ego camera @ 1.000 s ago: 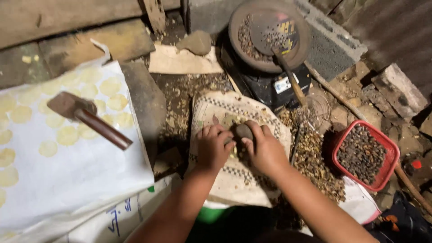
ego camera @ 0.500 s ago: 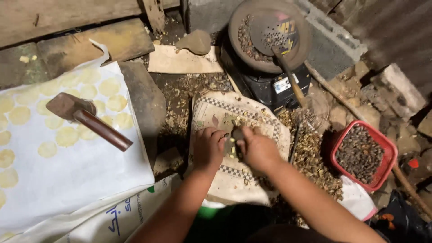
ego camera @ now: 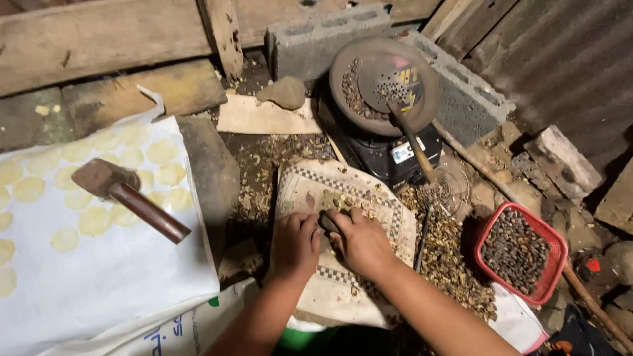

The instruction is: Cracking nuts with a mallet and removing the shells by hand

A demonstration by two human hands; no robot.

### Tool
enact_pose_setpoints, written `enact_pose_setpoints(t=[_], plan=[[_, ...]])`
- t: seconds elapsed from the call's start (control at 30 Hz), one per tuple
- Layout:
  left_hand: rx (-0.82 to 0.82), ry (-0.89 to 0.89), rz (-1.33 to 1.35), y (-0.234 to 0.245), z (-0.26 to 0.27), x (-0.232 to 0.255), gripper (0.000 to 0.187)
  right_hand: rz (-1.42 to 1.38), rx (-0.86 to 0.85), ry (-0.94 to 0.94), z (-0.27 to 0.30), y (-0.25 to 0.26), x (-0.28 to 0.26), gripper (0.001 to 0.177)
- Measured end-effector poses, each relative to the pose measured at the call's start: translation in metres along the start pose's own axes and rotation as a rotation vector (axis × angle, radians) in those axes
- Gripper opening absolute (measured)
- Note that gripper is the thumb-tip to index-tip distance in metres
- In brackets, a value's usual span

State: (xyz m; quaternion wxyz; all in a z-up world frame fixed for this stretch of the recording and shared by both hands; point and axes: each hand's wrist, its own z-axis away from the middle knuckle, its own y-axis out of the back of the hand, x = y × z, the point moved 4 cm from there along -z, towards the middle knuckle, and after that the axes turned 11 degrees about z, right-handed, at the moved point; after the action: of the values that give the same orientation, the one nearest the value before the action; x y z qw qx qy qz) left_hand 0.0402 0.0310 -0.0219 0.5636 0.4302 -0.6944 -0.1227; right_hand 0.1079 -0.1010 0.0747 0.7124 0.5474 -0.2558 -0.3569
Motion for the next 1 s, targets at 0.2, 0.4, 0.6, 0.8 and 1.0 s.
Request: enact_pose_setpoints(t=[0.2,0.4,0.6,0.8,1.0], plan=[[-0.037,-0.019,0.039,-0.009,0.000,-0.010,0.027,-0.275,-0.100,-0.215,-0.012,-0.023,0.030,0.052],[0.005,0.038,0.089,0.002,-0.006,0.001,0.017,-0.146,-0.193,-0.159,-0.019,-0.015,0.026,0.049],[0.039,0.044,0.098,-0.009,-0.013,-0.002,0.018,0.158,-0.214,0.073,0.003,-0.003,0.013,0.045],[-0.082,0.052,0.070,-0.014,-0.014,0.016,0.022,-0.003,-0.184,-0.103,0.018,0.014,0.030,0.056],[-0.026,0.004,-0.004,-0.005,-0.005,0.008,0.031,0.045,0.027,0.068,0.006,-0.002,0.010,0.048]])
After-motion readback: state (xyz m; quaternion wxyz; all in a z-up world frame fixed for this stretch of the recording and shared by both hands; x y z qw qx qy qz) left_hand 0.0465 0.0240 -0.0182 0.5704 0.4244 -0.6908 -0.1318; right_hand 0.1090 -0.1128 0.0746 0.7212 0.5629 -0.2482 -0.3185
